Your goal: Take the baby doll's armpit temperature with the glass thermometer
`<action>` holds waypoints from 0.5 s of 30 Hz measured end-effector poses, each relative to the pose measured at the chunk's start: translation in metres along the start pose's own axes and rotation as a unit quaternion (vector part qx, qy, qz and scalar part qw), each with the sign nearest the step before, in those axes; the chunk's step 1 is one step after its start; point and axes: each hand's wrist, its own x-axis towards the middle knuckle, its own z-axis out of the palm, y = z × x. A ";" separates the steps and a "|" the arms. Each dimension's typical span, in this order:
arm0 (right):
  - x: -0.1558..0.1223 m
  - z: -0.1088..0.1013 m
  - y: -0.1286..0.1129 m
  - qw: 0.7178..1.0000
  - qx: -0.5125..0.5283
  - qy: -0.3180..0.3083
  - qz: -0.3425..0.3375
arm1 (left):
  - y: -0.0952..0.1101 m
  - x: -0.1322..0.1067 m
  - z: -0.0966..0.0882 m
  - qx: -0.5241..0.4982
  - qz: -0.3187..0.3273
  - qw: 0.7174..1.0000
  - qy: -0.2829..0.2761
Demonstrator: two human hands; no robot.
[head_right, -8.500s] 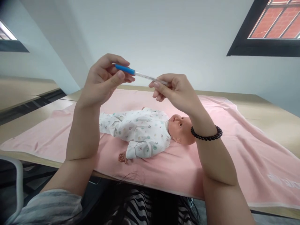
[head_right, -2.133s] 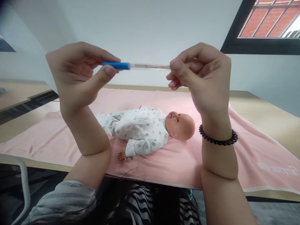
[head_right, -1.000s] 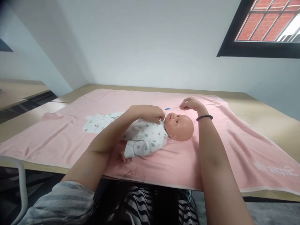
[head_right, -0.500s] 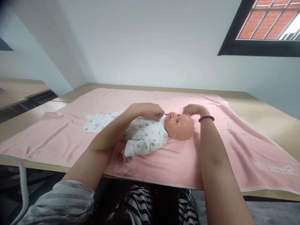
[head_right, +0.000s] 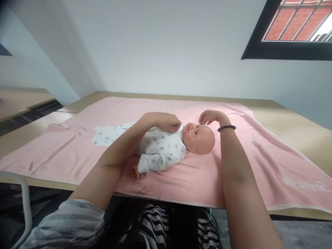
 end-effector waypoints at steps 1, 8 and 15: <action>-0.004 -0.004 -0.005 1.000 0.001 0.007 -0.008 | 0.000 0.000 0.001 0.001 -0.004 1.000 0.003; -0.059 -0.010 -0.074 0.989 -0.044 0.028 -0.139 | 0.005 0.002 0.002 0.055 -0.010 0.998 0.014; -0.094 0.027 -0.132 0.964 -0.205 -0.043 -0.164 | 0.010 0.004 0.005 0.116 0.000 0.992 0.040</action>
